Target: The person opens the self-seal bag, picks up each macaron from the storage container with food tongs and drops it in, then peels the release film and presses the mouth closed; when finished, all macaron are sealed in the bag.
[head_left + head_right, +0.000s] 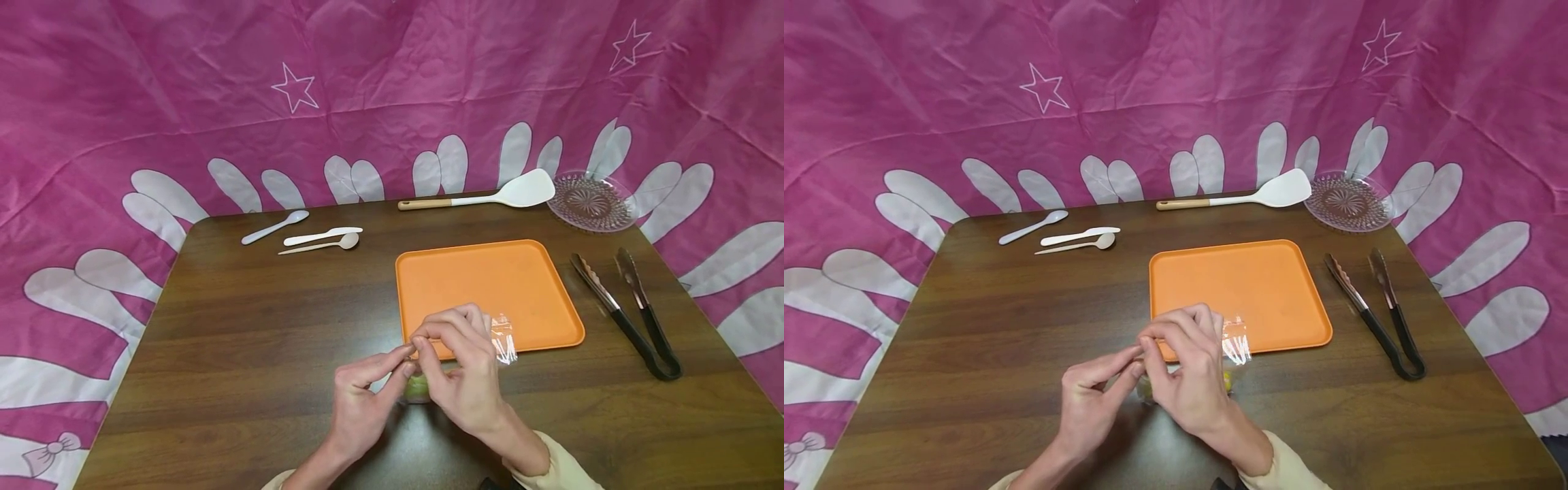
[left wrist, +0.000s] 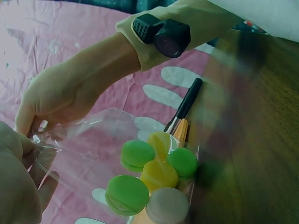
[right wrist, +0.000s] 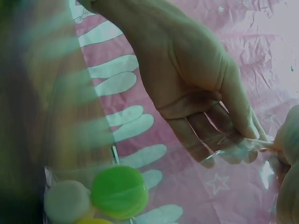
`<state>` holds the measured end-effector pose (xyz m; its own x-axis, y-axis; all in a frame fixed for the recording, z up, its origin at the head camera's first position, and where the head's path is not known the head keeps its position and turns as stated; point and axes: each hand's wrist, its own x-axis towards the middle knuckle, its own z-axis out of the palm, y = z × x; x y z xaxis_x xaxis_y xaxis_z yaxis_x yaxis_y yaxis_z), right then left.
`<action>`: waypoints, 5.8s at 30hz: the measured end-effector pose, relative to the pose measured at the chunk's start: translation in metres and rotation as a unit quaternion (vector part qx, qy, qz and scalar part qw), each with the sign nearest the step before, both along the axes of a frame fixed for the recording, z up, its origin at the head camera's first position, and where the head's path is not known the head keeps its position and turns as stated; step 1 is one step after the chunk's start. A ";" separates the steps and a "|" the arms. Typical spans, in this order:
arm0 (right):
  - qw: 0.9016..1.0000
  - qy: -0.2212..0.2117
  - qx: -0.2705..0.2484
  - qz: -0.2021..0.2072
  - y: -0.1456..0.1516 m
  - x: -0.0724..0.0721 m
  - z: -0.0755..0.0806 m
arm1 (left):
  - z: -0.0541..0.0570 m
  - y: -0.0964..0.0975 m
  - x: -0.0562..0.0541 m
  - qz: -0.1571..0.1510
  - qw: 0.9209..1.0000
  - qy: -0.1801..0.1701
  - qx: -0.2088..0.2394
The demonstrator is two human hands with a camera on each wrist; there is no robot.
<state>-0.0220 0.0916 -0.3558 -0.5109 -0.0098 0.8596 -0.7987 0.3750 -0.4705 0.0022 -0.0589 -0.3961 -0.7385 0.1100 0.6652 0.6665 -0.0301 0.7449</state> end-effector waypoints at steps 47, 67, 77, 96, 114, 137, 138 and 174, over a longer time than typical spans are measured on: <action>0.865 -0.332 -0.052 -0.372 0.259 -0.025 -0.074 | -0.007 -0.011 0.000 -0.020 0.993 -0.088 0.078; 0.889 -0.231 0.121 -0.376 0.254 -0.041 -0.090 | -0.012 -0.014 0.001 -0.026 0.994 -0.066 0.082; 0.910 -0.156 0.137 -0.358 0.243 -0.039 -0.083 | -0.010 -0.015 0.000 -0.022 0.993 -0.078 0.083; 0.918 -0.300 0.037 0.257 0.135 -0.016 -0.033 | -0.008 -0.013 -0.001 -0.011 0.989 -0.120 0.084; 0.963 -0.238 0.029 0.126 0.105 -0.024 -0.034 | -0.010 -0.013 -0.003 0.022 0.989 -0.126 0.070; 0.905 -0.386 -0.046 0.174 0.089 -0.044 -0.035 | -0.009 -0.017 -0.004 0.008 0.985 -0.150 0.088; 0.907 -0.380 -0.054 0.176 0.091 -0.042 -0.035 | -0.008 -0.017 -0.005 0.015 0.983 -0.155 0.094; 0.896 -0.322 -0.067 0.297 0.113 -0.024 -0.034 | -0.011 -0.034 -0.031 -0.084 0.980 -0.144 0.106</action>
<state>-0.0461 0.2042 -0.3895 -0.8407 -0.3638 0.4011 -0.3848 -0.1198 -0.9152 -0.0288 -0.0933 -0.4072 -0.8827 0.1274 0.4524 0.4015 -0.2960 0.8667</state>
